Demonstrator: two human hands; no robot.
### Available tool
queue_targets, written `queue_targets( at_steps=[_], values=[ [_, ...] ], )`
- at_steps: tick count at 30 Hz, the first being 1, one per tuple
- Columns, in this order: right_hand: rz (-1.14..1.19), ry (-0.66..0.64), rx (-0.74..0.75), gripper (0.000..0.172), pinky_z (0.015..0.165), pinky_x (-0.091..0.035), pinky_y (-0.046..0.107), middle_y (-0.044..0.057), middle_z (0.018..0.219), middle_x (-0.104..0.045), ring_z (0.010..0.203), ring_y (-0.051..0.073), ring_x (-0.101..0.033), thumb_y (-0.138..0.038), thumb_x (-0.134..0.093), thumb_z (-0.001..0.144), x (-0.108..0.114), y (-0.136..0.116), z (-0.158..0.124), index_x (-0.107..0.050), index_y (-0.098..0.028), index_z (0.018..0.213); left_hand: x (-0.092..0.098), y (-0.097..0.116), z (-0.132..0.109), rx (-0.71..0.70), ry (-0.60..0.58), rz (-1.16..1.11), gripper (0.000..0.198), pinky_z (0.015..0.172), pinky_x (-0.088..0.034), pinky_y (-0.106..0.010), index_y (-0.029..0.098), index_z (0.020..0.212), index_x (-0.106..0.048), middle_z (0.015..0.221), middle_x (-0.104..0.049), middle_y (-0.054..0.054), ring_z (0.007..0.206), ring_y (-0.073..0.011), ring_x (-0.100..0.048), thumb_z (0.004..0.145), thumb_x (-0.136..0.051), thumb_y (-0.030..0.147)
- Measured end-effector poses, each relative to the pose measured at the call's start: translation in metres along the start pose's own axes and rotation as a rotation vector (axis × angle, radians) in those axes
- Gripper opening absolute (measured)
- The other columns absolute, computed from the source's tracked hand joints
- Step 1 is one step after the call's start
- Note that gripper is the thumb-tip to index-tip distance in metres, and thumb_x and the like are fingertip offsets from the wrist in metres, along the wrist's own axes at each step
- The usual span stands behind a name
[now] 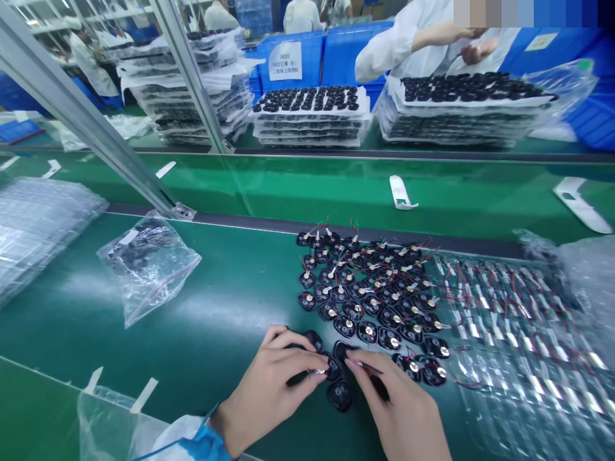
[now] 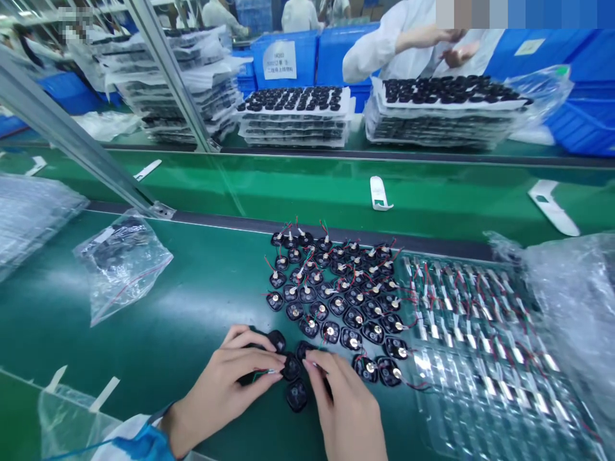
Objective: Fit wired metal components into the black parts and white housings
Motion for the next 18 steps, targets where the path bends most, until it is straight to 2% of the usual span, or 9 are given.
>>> queue_targets(
  at_steps=[6,12,18],
  values=[
    [0.007,-0.117,0.002,0.035,0.054,-0.053,0.022,-0.003,0.083,-0.068,0.069,0.012,-0.071,-0.040,-0.029,0.110,-0.002,-0.003,0.003,-0.059,-0.028,0.096,0.002,-0.001,0.000,0.027,-0.018,-0.005,0.016,0.096,-0.036,-0.033,0.024,0.106,-0.069,0.098,-0.078,0.006,0.098,-0.0158,-0.067,0.095,-0.070,0.013],
    [-0.013,-0.162,-0.025,0.036,0.055,-0.054,0.029,0.001,0.083,-0.064,0.079,0.018,-0.072,-0.032,-0.027,0.109,-0.007,-0.003,0.001,-0.057,-0.026,0.091,0.000,-0.002,0.001,0.015,-0.040,-0.011,0.008,0.096,-0.035,-0.034,0.025,0.106,-0.069,0.096,-0.078,0.006,0.098,-0.0164,-0.066,0.100,-0.065,0.022],
    [-0.014,-0.196,-0.059,0.031,0.052,-0.049,0.030,0.000,0.085,-0.060,0.064,0.016,-0.065,-0.029,-0.028,0.109,-0.011,-0.005,0.001,-0.052,-0.027,0.089,-0.001,0.000,0.004,-0.065,-0.029,0.086,0.013,0.093,-0.035,-0.037,0.028,0.098,-0.075,0.098,-0.078,0.004,0.099,-0.0182,-0.064,0.101,-0.063,0.033]
  ],
)
Point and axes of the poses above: each hand's wrist, its own z-axis towards the middle knuckle, its own x-axis out of the back of the hand, y = z × x, the point moved 1 cm from there along z, towards the middle knuckle
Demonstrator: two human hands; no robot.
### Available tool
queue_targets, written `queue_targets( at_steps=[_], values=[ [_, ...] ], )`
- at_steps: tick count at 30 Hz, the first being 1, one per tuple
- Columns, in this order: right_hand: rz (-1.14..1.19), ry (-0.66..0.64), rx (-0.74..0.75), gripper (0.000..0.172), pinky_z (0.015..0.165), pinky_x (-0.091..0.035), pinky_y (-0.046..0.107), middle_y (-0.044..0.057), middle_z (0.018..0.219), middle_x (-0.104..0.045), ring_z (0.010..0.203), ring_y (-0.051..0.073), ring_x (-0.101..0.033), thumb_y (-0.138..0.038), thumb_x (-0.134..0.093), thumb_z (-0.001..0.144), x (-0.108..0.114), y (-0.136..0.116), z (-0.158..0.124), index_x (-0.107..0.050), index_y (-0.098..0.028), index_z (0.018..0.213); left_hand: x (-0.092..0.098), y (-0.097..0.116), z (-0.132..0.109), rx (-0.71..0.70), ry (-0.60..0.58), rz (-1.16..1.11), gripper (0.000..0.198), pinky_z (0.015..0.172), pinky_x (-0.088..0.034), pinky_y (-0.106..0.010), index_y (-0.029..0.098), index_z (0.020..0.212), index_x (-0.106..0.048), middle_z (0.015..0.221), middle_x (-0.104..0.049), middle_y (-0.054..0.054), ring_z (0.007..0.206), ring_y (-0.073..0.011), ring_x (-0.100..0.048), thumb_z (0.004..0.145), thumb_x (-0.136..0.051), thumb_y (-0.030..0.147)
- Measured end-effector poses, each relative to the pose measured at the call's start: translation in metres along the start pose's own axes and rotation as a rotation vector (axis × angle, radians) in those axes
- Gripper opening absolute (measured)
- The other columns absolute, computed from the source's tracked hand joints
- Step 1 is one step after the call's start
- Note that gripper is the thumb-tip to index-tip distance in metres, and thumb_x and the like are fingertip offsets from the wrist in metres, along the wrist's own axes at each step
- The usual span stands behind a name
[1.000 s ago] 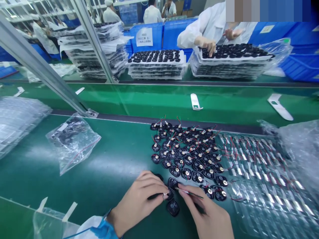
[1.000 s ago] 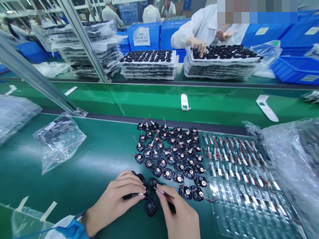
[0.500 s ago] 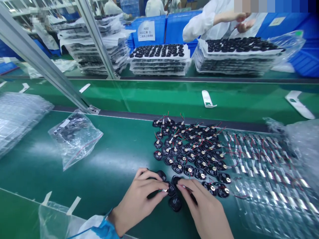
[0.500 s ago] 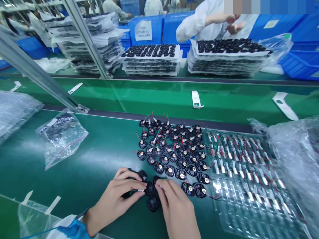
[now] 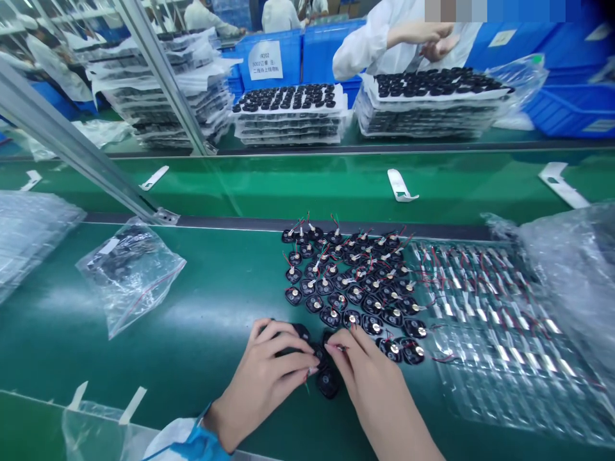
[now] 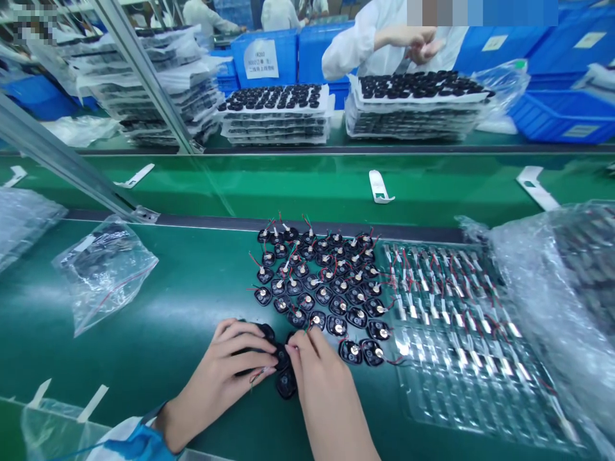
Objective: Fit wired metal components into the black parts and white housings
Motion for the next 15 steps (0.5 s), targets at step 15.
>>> queue_targets(
  at_steps=[15],
  values=[
    [0.005,-0.060,0.006,0.038,0.058,-0.053,0.032,0.004,0.087,-0.061,0.069,0.018,-0.067,-0.034,-0.023,0.109,-0.0041,0.0044,-0.0035,-0.059,-0.024,0.099,0.0079,0.0009,0.0013,0.141,-0.004,-0.038,0.010,0.094,-0.034,-0.038,0.026,0.094,-0.070,0.098,-0.080,0.006,0.092,-0.0178,-0.067,0.094,-0.071,0.016]
  ],
)
Point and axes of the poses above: each hand's wrist, its own z-axis towards the middle knuckle, its own x-axis out of the back of the hand, y = z × x, the point moved 1 cm from there along z, towards the middle knuckle
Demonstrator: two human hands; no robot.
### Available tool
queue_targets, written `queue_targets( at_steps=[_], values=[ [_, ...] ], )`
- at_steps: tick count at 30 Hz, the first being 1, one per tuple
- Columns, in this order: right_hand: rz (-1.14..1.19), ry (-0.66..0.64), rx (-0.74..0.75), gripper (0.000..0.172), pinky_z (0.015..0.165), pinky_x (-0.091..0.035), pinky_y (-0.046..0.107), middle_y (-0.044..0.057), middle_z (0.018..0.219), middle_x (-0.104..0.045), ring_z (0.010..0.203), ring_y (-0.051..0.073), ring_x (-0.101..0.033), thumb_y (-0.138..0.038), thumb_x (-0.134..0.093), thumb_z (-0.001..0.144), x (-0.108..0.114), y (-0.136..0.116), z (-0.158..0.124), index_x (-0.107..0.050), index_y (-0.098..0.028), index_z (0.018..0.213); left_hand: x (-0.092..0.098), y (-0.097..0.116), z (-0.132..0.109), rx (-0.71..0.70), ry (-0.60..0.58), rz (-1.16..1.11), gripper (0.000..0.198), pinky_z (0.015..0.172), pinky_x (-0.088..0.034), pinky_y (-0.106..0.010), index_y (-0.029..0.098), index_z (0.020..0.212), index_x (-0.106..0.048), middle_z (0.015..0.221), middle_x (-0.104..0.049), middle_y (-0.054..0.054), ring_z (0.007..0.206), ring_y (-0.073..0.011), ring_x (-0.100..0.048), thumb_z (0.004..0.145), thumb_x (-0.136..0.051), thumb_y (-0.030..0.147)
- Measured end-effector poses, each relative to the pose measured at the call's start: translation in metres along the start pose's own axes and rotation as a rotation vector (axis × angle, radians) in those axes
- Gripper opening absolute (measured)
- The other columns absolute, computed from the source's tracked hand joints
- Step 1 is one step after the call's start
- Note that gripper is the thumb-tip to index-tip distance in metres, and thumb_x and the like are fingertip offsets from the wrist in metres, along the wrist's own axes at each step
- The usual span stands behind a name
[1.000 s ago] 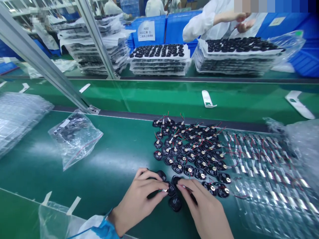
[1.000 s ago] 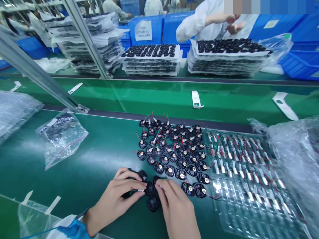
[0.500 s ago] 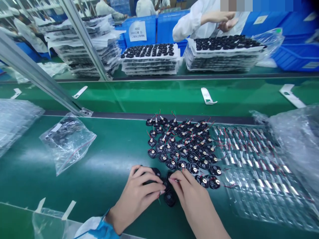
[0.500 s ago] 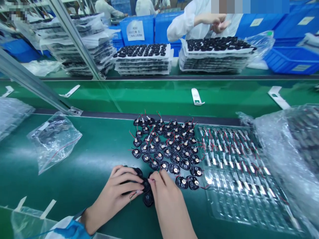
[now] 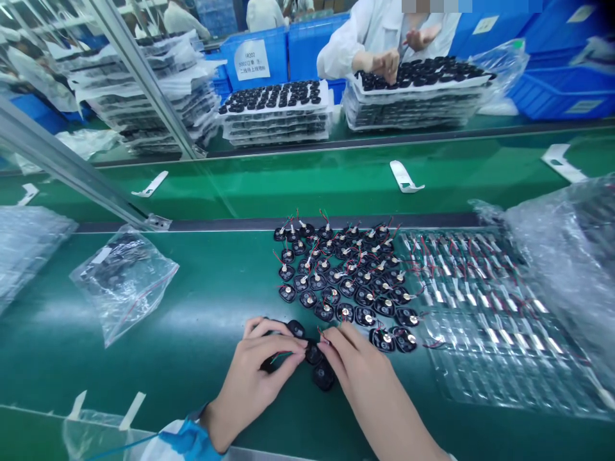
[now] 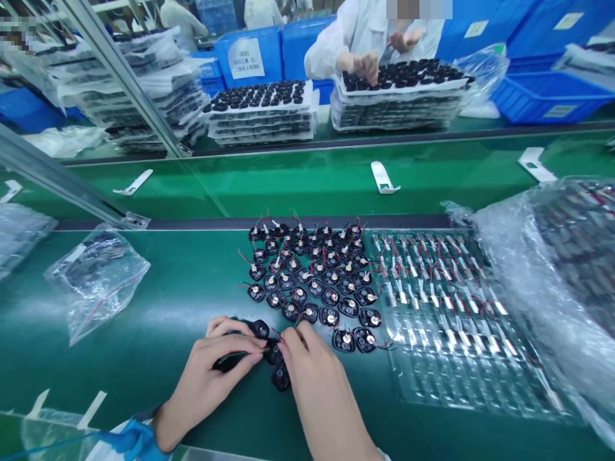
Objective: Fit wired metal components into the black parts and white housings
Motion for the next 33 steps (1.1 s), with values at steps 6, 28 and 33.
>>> queue_targets(
  at_steps=[6,28,33],
  values=[
    [0.096,-0.006,-0.009,0.037,0.067,-0.060,0.027,0.004,0.099,-0.066,0.080,0.016,-0.071,-0.031,-0.027,0.109,0.014,0.002,-0.013,-0.064,-0.026,0.112,0.002,-0.001,0.000,0.008,-0.066,-0.024,0.009,0.093,-0.037,-0.037,0.026,0.096,-0.071,0.098,-0.079,0.004,0.095,-0.0185,-0.067,0.096,-0.068,0.017],
    [0.252,0.067,-0.090,0.022,0.083,-0.062,0.032,0.002,0.106,-0.072,0.094,0.017,-0.072,-0.020,-0.044,0.104,0.008,0.012,-0.022,-0.065,-0.027,0.108,-0.001,0.002,0.003,-0.135,-0.179,0.112,0.015,0.095,-0.036,-0.035,0.023,0.111,-0.065,0.102,-0.076,0.002,0.100,-0.0176,-0.062,0.106,-0.052,0.019],
    [0.245,0.108,-0.074,0.022,0.077,-0.062,0.029,0.001,0.101,-0.075,0.087,0.016,-0.074,-0.025,-0.044,0.105,0.012,0.013,-0.021,-0.066,-0.027,0.105,0.004,0.005,0.004,-0.239,-0.205,0.181,0.020,0.095,-0.038,-0.036,0.023,0.115,-0.065,0.109,-0.075,-0.001,0.105,-0.0186,-0.060,0.107,-0.048,0.020]
  ],
)
Point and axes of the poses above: each hand's wrist, its own z-axis towards the middle knuckle, its own x-axis out of the back of the hand, y = z × x, the point moved 1 cm from there along z, towards the middle knuckle
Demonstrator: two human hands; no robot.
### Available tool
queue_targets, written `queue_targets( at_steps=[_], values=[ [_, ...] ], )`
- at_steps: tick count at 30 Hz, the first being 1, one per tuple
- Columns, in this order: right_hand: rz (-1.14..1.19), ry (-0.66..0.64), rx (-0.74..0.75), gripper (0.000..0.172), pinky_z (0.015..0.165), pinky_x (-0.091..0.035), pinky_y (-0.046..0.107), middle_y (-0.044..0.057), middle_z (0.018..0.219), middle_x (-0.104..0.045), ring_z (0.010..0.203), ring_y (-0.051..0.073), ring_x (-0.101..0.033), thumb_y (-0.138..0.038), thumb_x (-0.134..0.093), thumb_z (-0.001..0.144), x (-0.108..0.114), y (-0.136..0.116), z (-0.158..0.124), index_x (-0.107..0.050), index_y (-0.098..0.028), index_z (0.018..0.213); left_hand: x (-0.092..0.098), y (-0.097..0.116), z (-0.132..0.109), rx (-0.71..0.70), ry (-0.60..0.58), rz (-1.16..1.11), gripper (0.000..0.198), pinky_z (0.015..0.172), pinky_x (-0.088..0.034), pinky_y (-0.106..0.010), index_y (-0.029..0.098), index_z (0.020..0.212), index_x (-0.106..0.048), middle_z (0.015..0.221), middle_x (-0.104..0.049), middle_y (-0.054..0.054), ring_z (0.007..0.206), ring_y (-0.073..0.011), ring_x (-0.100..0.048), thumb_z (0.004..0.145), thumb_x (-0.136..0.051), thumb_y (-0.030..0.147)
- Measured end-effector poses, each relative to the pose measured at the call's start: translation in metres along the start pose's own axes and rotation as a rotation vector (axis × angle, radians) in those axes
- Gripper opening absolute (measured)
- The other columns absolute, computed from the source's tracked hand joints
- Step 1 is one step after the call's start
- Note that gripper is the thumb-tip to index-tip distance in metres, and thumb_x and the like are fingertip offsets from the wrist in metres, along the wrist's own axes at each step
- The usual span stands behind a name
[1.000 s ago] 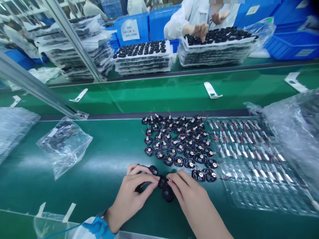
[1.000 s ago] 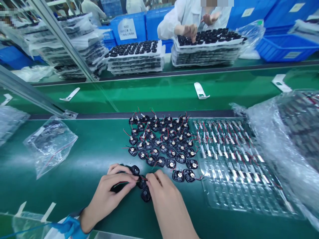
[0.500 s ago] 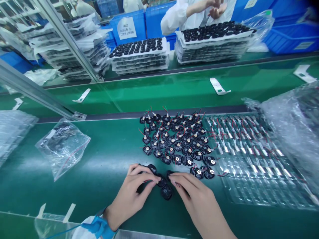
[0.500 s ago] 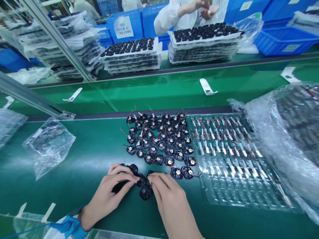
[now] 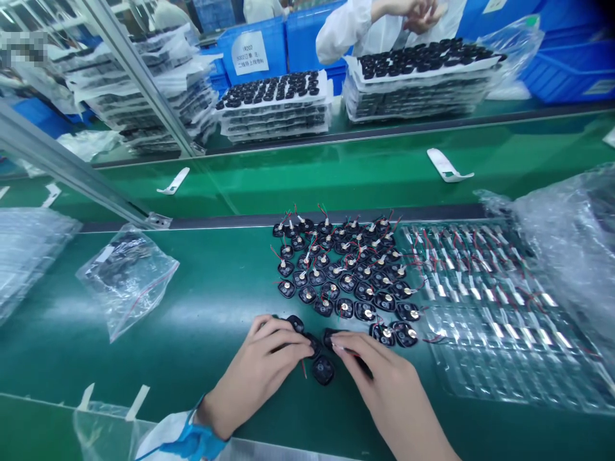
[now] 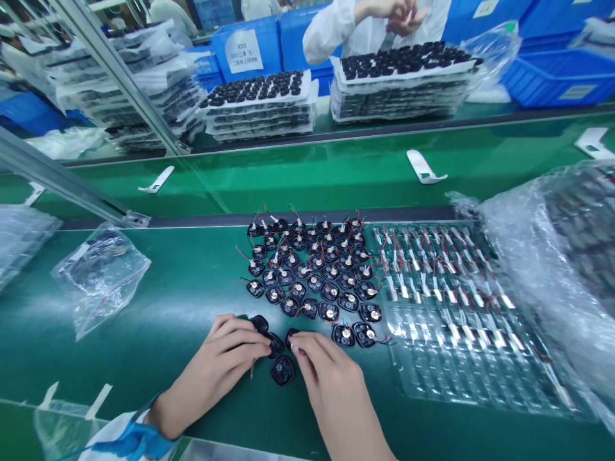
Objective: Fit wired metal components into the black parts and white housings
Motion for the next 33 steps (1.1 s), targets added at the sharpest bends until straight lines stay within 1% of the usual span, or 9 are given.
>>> queue_targets(
  at_steps=[4,7,10,12,17,23,27,30,33],
  values=[
    [-0.023,0.063,0.034,0.025,0.067,-0.062,0.023,-0.002,0.092,-0.077,0.075,0.014,-0.076,-0.039,-0.047,0.105,0.008,-0.001,0.004,-0.066,-0.026,0.097,0.004,0.003,0.002,-0.044,-0.031,0.083,0.020,0.093,-0.041,-0.035,0.021,0.109,-0.068,0.108,-0.073,-0.003,0.103,-0.0190,-0.060,0.105,-0.050,0.013],
    [-0.061,0.124,0.057,0.034,0.062,-0.060,0.017,-0.005,0.086,-0.078,0.068,0.011,-0.075,-0.050,-0.047,0.103,0.014,-0.004,0.007,-0.067,-0.026,0.090,0.004,0.004,0.002,-0.044,-0.033,0.098,0.020,0.094,-0.042,-0.035,0.021,0.113,-0.067,0.106,-0.074,-0.003,0.104,-0.0188,-0.059,0.106,-0.049,0.018],
    [-0.058,0.138,0.045,0.038,0.059,-0.059,0.015,-0.006,0.083,-0.078,0.064,0.010,-0.075,-0.056,-0.048,0.101,0.016,-0.005,0.008,-0.069,-0.027,0.087,0.001,0.003,0.001,-0.008,-0.019,0.073,0.022,0.094,-0.043,-0.035,0.023,0.119,-0.066,0.104,-0.074,-0.003,0.103,-0.0182,-0.060,0.108,-0.046,0.022],
    [-0.031,0.129,0.019,0.040,0.057,-0.059,0.014,-0.007,0.081,-0.078,0.062,0.011,-0.075,-0.059,-0.049,0.100,0.016,-0.006,0.008,-0.069,-0.028,0.086,-0.002,0.003,-0.001,0.017,0.004,0.048,0.021,0.095,-0.043,-0.035,0.022,0.116,-0.066,0.102,-0.073,-0.002,0.102,-0.0181,-0.061,0.108,-0.047,0.025],
    [0.043,0.035,-0.105,0.048,0.038,-0.050,0.013,-0.007,0.072,-0.077,0.049,0.011,-0.070,-0.070,-0.050,0.094,0.018,-0.006,0.010,-0.073,-0.030,0.078,-0.006,0.005,-0.003,0.034,0.013,0.052,0.019,0.095,-0.042,-0.035,0.018,0.106,-0.067,0.099,-0.072,-0.002,0.102,-0.0180,-0.061,0.107,-0.051,0.027],
    [0.071,-0.034,-0.166,0.049,0.038,-0.049,0.012,-0.005,0.066,-0.075,0.048,0.012,-0.070,-0.072,-0.053,0.090,0.020,-0.006,0.011,-0.072,-0.030,0.072,-0.010,0.003,-0.005,0.021,-0.030,0.113,0.020,0.098,-0.038,-0.036,0.020,0.107,-0.066,0.099,-0.073,0.000,0.105,-0.0167,-0.061,0.108,-0.048,0.029],
    [0.036,-0.038,-0.112,0.051,0.041,-0.051,0.012,-0.004,0.068,-0.075,0.049,0.012,-0.070,-0.073,-0.051,0.091,0.019,-0.008,0.015,-0.071,-0.029,0.073,-0.010,0.008,0.000,-0.049,-0.113,0.236,0.018,0.097,-0.039,-0.037,0.017,0.107,-0.065,0.095,-0.069,-0.003,0.101,-0.0191,-0.059,0.107,-0.047,0.020],
    [-0.018,-0.030,-0.022,0.049,0.044,-0.051,0.012,-0.005,0.068,-0.073,0.050,0.010,-0.069,-0.069,-0.048,0.095,0.019,-0.011,0.019,-0.068,-0.029,0.074,-0.006,0.013,0.006,-0.092,-0.176,0.327,0.017,0.095,-0.041,-0.037,0.014,0.101,-0.065,0.091,-0.065,-0.004,0.096,-0.0205,-0.058,0.104,-0.049,0.012],
    [-0.104,-0.030,0.088,0.046,0.044,-0.050,0.011,-0.007,0.065,-0.070,0.049,0.008,-0.067,-0.063,-0.043,0.100,0.017,-0.013,0.021,-0.064,-0.029,0.076,-0.003,0.015,0.010,-0.122,-0.188,0.367,0.016,0.094,-0.041,-0.037,0.014,0.098,-0.065,0.090,-0.063,-0.004,0.092,-0.0205,-0.057,0.103,-0.049,0.012]
  ],
)
Point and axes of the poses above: each hand's wrist, its own z-axis towards the middle knuckle, its own x-axis out of the back of the hand, y = z × x, the point moved 1 cm from there along z, towards the middle knuckle
